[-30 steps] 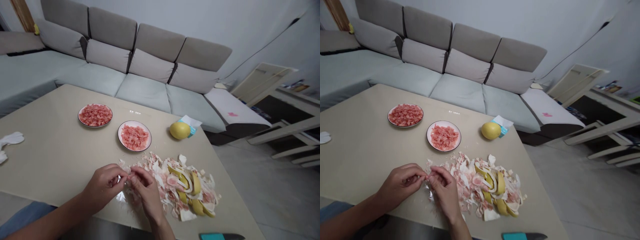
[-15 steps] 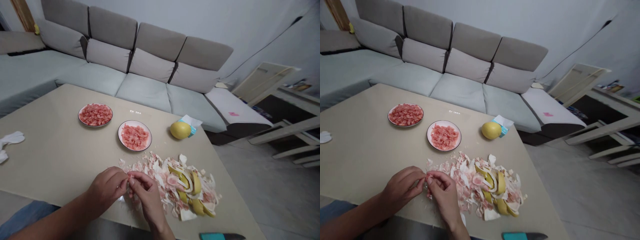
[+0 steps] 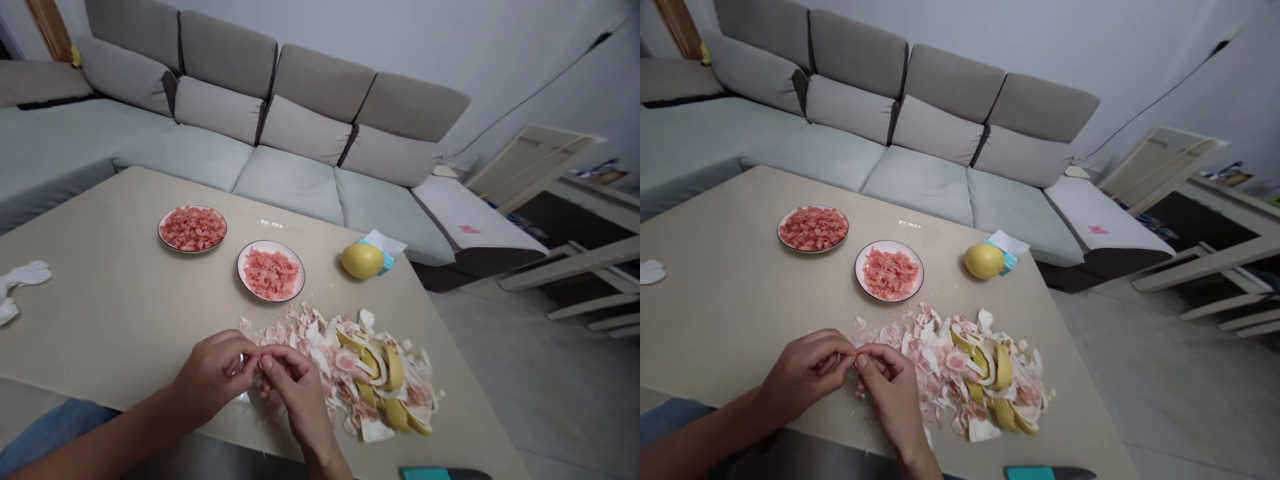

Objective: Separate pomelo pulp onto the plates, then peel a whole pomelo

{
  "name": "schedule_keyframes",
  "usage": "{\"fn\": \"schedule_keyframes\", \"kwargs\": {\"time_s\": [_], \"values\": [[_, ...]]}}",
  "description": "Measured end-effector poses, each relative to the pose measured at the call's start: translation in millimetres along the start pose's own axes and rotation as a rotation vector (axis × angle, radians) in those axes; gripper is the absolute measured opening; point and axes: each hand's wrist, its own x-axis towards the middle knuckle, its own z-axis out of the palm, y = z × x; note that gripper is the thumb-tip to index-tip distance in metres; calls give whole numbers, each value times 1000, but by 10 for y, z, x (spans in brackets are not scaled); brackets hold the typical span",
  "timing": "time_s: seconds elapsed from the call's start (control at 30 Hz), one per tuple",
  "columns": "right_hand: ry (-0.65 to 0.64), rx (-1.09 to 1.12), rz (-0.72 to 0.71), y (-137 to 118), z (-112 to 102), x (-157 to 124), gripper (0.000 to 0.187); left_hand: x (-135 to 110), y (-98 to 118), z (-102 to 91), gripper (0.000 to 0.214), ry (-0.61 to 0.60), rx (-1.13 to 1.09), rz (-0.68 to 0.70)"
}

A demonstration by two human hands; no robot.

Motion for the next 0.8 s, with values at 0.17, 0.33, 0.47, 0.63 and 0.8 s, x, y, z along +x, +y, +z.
{"fn": "schedule_keyframes", "kwargs": {"time_s": [0.17,0.33,0.47,0.63,0.8], "values": [[0,65,16,20,-9,4,23,39,33,-46,11,-43,-164,-260],[-25,51,25,-5,-12,24,24,59,5,-79,11,-96,-383,-451],[-49,-95,49,-55,-31,15,26,55,-39,-84,14,-121,-444,-478],[-90,-210,68,-54,-60,3,28,59,-75,-95,13,-136,-419,-480],[-122,-194,77,-60,-70,16,27,70,-89,-106,13,-135,-425,-501]]}}
